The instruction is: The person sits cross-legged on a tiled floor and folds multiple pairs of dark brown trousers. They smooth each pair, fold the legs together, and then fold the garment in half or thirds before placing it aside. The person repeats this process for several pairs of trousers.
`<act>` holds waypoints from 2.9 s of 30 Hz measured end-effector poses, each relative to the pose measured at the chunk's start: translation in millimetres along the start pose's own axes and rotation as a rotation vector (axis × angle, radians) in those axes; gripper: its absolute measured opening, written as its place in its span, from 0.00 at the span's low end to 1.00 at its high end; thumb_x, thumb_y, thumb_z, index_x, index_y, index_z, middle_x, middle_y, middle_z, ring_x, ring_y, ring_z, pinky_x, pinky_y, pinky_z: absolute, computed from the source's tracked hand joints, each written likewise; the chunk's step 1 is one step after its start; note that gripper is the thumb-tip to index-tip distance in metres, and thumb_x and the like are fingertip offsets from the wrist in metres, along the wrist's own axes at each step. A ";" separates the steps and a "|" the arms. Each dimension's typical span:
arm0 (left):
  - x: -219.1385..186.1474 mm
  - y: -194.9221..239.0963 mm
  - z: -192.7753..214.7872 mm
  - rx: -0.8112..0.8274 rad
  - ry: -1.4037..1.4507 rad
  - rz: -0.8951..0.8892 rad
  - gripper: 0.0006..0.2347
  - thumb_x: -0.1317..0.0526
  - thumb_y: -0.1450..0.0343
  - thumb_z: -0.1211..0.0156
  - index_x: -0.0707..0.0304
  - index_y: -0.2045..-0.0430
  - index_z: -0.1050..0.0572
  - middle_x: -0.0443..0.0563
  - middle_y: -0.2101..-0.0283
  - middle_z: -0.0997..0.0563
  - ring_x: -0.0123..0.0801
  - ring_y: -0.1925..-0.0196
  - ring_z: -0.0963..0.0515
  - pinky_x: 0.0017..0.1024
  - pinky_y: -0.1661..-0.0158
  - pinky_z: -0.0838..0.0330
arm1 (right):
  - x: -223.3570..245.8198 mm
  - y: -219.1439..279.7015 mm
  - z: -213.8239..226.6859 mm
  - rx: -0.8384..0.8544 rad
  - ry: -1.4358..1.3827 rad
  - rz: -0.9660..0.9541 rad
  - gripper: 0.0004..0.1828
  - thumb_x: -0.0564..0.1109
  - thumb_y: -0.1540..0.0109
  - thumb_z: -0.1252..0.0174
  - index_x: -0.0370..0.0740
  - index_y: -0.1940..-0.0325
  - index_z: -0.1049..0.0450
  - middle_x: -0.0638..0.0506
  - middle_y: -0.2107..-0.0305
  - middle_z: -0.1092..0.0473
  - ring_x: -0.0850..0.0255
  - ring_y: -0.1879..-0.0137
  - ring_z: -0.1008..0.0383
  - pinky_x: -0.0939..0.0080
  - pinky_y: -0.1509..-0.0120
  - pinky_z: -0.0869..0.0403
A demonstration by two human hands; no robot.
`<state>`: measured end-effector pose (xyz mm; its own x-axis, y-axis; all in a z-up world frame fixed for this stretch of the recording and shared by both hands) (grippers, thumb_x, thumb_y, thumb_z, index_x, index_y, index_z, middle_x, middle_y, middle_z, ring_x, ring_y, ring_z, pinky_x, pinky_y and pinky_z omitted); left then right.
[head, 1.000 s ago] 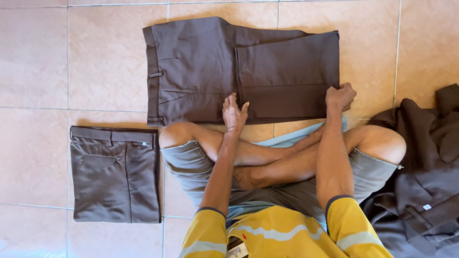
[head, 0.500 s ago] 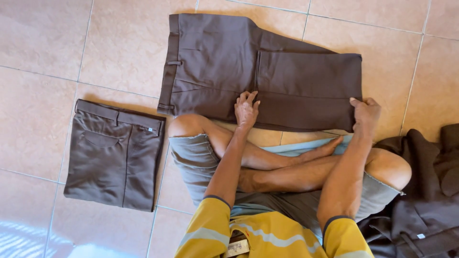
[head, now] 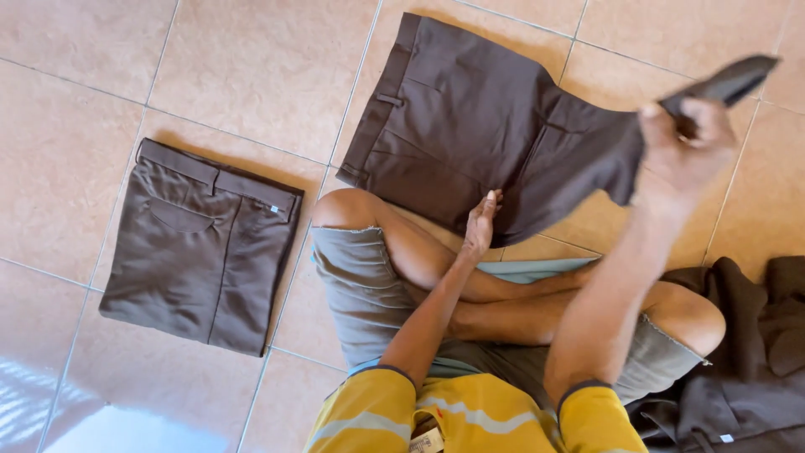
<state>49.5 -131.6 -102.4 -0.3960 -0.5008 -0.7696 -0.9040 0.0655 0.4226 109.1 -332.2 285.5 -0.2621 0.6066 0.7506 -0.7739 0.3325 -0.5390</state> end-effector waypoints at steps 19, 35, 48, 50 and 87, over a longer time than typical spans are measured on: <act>29.9 25.6 -28.1 -0.151 -2.502 -1.442 0.13 0.83 0.47 0.46 0.63 0.93 0.32 0.42 0.83 0.44 0.32 0.80 0.50 0.35 0.77 0.42 | -268.6 257.1 -172.6 0.397 0.387 -0.857 0.22 0.61 0.36 0.38 0.40 0.53 0.26 0.40 0.64 0.23 0.38 0.49 0.22 0.37 0.48 0.23; -211.3 12.0 95.7 -0.694 -1.456 -0.315 0.16 0.55 0.29 0.41 0.59 0.50 0.32 0.60 0.52 0.25 0.56 0.52 0.22 0.56 0.56 0.24 | -350.7 255.6 -47.7 0.184 0.425 -0.929 0.18 0.59 0.35 0.39 0.43 0.53 0.18 0.39 0.64 0.22 0.40 0.53 0.21 0.42 0.50 0.23; -218.8 26.9 101.0 -0.675 -1.502 -0.429 0.09 0.66 0.36 0.41 0.59 0.69 0.35 0.55 0.73 0.24 0.55 0.70 0.18 0.51 0.61 0.25 | -311.6 247.8 -47.8 -0.013 0.375 -0.989 0.13 0.54 0.39 0.32 0.44 0.59 0.19 0.46 0.69 0.22 0.47 0.57 0.19 0.48 0.57 0.22; -200.8 15.1 108.0 -0.655 -1.535 -0.387 0.13 0.65 0.37 0.39 0.62 0.65 0.36 0.58 0.69 0.24 0.57 0.68 0.18 0.52 0.61 0.24 | -323.7 247.7 -46.4 -0.056 0.349 -0.994 0.12 0.53 0.39 0.33 0.44 0.58 0.20 0.47 0.69 0.22 0.50 0.58 0.19 0.51 0.57 0.22; -167.8 -49.4 108.0 -0.195 -1.339 -0.166 0.11 0.59 0.29 0.42 0.60 0.56 0.24 0.65 0.60 0.17 0.60 0.54 0.16 0.57 0.52 0.23 | -96.0 261.0 -162.7 0.602 0.720 -0.192 0.45 0.64 0.30 0.50 0.33 0.19 0.53 0.23 0.28 0.56 0.23 0.24 0.55 0.20 0.27 0.43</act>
<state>143.2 42.4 -45.9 -0.2386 0.7295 -0.6410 -0.9627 -0.0909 0.2550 26.0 -186.1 10.6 0.1620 0.9454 0.2828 -0.9859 0.1672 0.0060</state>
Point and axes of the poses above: each hand's wrist, its own y-axis away from the middle knuckle, its own z-axis out of the back of the hand, x = y × z, the point moved 10 cm from there along -y, towards the middle knuckle
